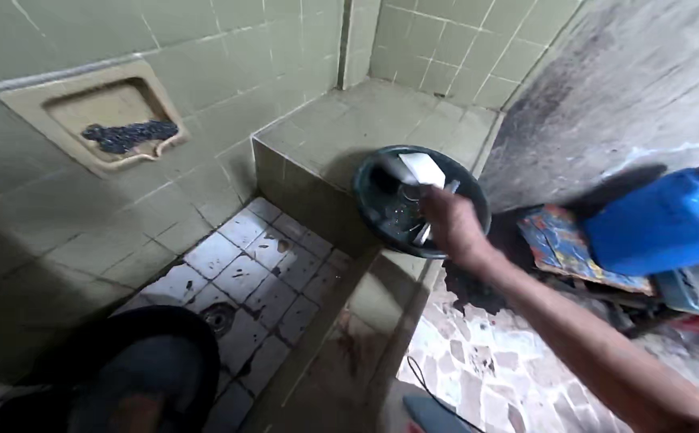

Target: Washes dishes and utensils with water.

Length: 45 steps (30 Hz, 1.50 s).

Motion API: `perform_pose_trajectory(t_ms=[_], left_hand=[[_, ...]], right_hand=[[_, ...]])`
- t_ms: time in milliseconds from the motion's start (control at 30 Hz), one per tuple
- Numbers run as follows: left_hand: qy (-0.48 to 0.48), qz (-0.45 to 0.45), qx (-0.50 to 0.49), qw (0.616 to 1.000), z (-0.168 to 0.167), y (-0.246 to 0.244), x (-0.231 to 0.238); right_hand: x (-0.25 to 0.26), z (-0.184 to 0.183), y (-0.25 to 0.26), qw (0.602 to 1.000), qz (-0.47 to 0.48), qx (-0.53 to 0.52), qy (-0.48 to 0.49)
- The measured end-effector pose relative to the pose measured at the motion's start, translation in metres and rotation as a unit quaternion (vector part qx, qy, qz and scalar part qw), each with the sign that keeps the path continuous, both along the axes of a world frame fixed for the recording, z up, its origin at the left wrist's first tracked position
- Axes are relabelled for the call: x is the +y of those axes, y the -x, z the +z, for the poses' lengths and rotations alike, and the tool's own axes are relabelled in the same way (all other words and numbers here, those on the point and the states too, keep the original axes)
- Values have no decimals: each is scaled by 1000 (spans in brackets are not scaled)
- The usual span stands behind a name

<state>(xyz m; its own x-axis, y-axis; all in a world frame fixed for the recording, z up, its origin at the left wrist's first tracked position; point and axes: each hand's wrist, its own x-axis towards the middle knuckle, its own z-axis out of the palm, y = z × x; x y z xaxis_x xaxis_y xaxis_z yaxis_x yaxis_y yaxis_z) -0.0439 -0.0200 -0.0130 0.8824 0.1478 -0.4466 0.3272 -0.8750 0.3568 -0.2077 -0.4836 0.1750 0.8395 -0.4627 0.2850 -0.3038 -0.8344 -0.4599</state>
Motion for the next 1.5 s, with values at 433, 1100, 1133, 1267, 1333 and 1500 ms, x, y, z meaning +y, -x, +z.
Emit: perform_pose_trajectory(t_ms=[433,1100,1133,1267,1333,1500], left_hand=[[127,97,-51,986,-56,-13,68],[398,302,-103,860,-36,-30,28],[430,306,-122,841,-34,-35,26],[572,323,-163,736,-34,-55,29],[577,292,-188,739,-22,-58,26],[595,255,-225,728,-8,-70,15]], right_hand=[[-119,-25,9,897,-285,181,-284],[96,-6,-105,970,221,-69,70],[127,-27,-115,956,291,-26,13],[240,-107,-163,795,454,244,-321],[288,-139,-188,775,430,274,-374],[366,-183,-231,716,330,287,-544]])
